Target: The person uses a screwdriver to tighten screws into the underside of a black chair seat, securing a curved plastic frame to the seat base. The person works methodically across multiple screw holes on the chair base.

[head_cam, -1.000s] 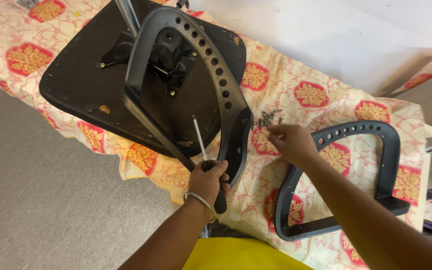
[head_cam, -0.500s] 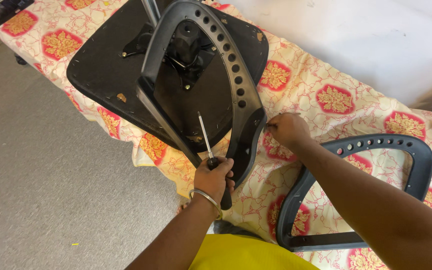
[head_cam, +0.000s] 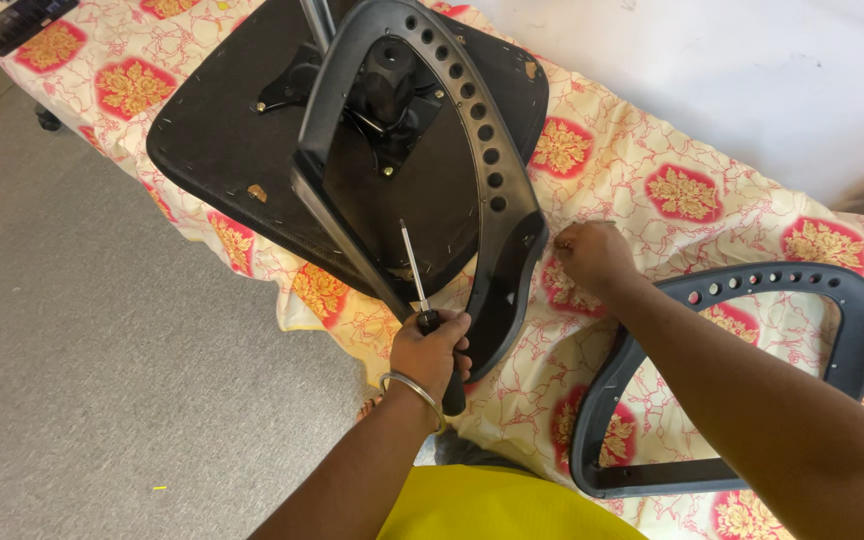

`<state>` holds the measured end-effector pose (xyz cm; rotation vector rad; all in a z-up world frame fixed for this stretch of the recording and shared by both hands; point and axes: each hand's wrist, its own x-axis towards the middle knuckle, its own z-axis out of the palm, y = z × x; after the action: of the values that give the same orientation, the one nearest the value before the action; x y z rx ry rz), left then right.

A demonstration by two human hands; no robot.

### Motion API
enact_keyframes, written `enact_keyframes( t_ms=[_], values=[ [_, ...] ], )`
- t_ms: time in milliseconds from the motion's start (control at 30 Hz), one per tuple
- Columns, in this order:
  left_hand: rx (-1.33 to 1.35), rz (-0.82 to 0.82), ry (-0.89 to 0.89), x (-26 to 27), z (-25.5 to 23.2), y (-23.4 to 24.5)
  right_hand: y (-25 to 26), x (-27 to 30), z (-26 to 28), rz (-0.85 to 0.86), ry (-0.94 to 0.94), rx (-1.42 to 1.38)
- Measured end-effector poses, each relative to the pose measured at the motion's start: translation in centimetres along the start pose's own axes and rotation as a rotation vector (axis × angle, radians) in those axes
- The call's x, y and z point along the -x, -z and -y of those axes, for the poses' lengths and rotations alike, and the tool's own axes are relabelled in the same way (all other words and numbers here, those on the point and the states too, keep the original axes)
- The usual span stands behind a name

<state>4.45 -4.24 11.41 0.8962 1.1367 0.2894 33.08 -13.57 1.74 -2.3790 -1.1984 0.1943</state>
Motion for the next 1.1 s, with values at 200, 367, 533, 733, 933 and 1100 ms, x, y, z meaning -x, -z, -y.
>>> enact_keyframes(
  t_ms=[200,367,533,733,933,1100],
  values=[
    [0.019,0.022,0.006,-0.2,0.1,1.3,-0.4,-0.1,-0.3,-0.035,-0.015,0.008],
    [0.020,0.031,-0.021,-0.7,-0.2,1.9,-0.4,-0.3,-0.3,-0.010,-0.045,-0.055],
    [0.020,0.043,-0.031,-0.9,-0.3,2.1,1.3,-0.8,-0.5,-0.010,-0.523,-0.746],
    [0.052,0.075,-0.056,-1.6,-0.7,1.0,3.1,2.3,2.4,-0.103,-0.620,-1.098],
    [-0.002,0.040,-0.077,-2.6,-1.2,0.1,3.2,7.9,9.6,-0.107,-0.670,-1.191],
    [-0.054,0.012,-0.086,-4.3,-1.1,-0.8,1.3,11.5,15.1,-0.089,-0.663,-1.248]
  ],
)
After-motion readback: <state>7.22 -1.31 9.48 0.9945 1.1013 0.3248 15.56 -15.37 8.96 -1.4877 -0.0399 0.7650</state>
